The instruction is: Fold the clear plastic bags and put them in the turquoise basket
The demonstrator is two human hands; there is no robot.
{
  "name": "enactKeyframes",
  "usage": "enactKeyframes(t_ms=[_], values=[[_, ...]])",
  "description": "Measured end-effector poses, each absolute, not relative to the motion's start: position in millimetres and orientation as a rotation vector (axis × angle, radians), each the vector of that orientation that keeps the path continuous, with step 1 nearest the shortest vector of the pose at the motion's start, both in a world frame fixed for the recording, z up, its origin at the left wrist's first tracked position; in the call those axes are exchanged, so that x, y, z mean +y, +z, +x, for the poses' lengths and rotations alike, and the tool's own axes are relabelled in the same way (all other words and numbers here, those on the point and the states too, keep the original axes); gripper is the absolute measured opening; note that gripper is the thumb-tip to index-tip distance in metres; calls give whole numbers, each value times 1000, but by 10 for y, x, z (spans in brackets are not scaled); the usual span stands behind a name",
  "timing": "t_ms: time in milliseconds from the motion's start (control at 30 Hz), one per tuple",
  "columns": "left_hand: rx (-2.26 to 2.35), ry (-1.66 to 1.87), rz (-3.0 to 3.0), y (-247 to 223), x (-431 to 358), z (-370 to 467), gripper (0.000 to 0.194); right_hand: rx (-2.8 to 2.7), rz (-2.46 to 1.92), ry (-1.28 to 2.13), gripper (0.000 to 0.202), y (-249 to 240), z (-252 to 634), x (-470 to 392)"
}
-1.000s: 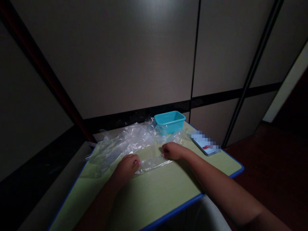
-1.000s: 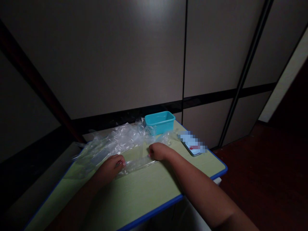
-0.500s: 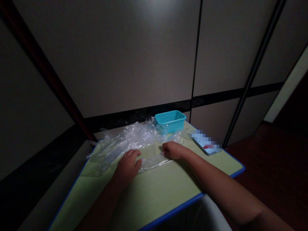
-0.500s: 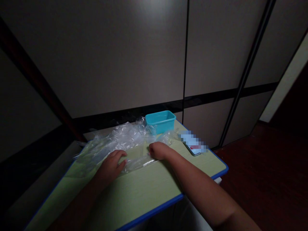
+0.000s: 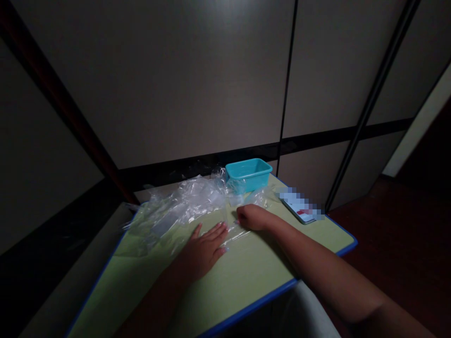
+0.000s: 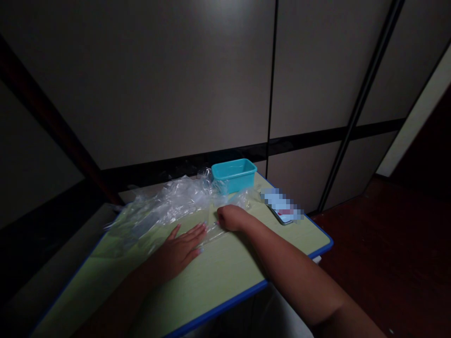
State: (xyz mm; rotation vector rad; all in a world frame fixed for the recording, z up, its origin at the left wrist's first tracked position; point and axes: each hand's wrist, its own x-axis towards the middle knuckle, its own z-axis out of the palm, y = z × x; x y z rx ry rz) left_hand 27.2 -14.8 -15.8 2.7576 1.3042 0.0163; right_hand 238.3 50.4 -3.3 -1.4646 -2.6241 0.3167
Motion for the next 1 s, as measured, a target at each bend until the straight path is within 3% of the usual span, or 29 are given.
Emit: enactKeyframes(t_ms=[867,1000], values=[[1251,-46,2731,-120,-154,265,46,-2503,-1692,233,25,-44,2468,604],[1253,-48,2734,-127,-161,268,45,-2428,-1553,321,26,11,2488,586]])
